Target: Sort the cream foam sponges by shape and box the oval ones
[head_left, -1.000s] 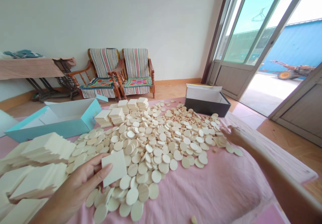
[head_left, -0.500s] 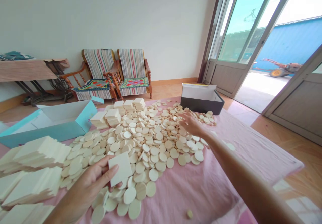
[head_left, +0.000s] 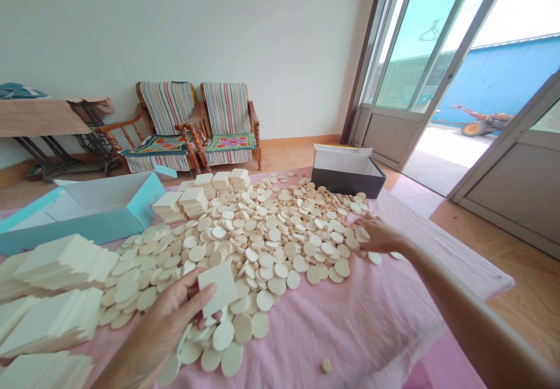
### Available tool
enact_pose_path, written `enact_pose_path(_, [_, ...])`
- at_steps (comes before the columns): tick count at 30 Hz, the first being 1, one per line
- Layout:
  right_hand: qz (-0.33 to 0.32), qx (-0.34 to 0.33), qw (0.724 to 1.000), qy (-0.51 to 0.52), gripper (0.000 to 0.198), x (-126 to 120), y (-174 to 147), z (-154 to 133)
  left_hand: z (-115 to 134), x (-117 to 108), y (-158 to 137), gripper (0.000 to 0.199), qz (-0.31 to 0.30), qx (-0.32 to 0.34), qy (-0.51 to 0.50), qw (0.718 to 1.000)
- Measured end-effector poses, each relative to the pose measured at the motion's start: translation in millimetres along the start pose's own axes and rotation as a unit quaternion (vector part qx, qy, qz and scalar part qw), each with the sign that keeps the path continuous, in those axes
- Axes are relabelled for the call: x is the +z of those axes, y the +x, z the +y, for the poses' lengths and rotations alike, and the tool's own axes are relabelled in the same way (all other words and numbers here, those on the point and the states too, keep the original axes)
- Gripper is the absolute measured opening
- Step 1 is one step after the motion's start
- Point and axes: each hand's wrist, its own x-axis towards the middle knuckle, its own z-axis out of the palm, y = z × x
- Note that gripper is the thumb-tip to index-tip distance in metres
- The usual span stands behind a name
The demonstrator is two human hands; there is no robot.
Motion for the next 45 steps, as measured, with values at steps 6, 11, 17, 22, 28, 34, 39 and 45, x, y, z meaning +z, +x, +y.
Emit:
enact_pose_path(6, [0.022, 0.055, 0.997, -0.052, 0.043, -12.5, 11.4, -6.9, -4.7, 16.3, 0.4, 0.045, -0.006, 0.002, -0.054, 0.999])
enact_pose_path(11, [0.2, -0.019, 0.98, 0.013, 0.042, -35.8, -8.5, -72.9, -12.8, 25.7, 4.5, 0.042, -0.053, 0.005, -0.059, 0.997])
enact_pose_path(17, [0.197, -0.254, 0.926, 0.197, 0.048, -26.3, -40.3, -184.1, -18.5, 44.5, 8.7, 0.045, -0.071, 0.032, -0.075, 0.994])
enact_pose_path(22, [0.172, -0.268, 0.919, 0.233, 0.047, -5.5, -20.7, -204.3, -21.3, 44.5, 12.1, 0.046, -0.03, 0.024, -0.078, 0.996])
enact_pose_path(28, [0.139, -0.323, 0.886, 0.301, 0.057, -13.0, -35.8, -215.4, -24.8, 37.4, 10.5, 0.046, -0.019, 0.035, -0.091, 0.995])
enact_pose_path(34, [0.081, -0.399, 0.857, 0.316, 0.059, -18.1, -64.9, -233.3, -27.1, 38.4, -3.4, 0.051, -0.016, 0.054, -0.108, 0.993])
enact_pose_path(39, [0.093, -0.423, 0.853, 0.292, 0.069, -6.3, -75.9, -249.4, -17.2, 37.8, -25.9, 0.046, -0.012, 0.074, -0.063, 0.995])
enact_pose_path(45, [0.153, -0.394, 0.858, 0.291, 0.062, 7.3, -76.6, -255.0, 11.6, -23.8, -47.8, 0.043, 0.113, 0.135, -0.009, 0.984])
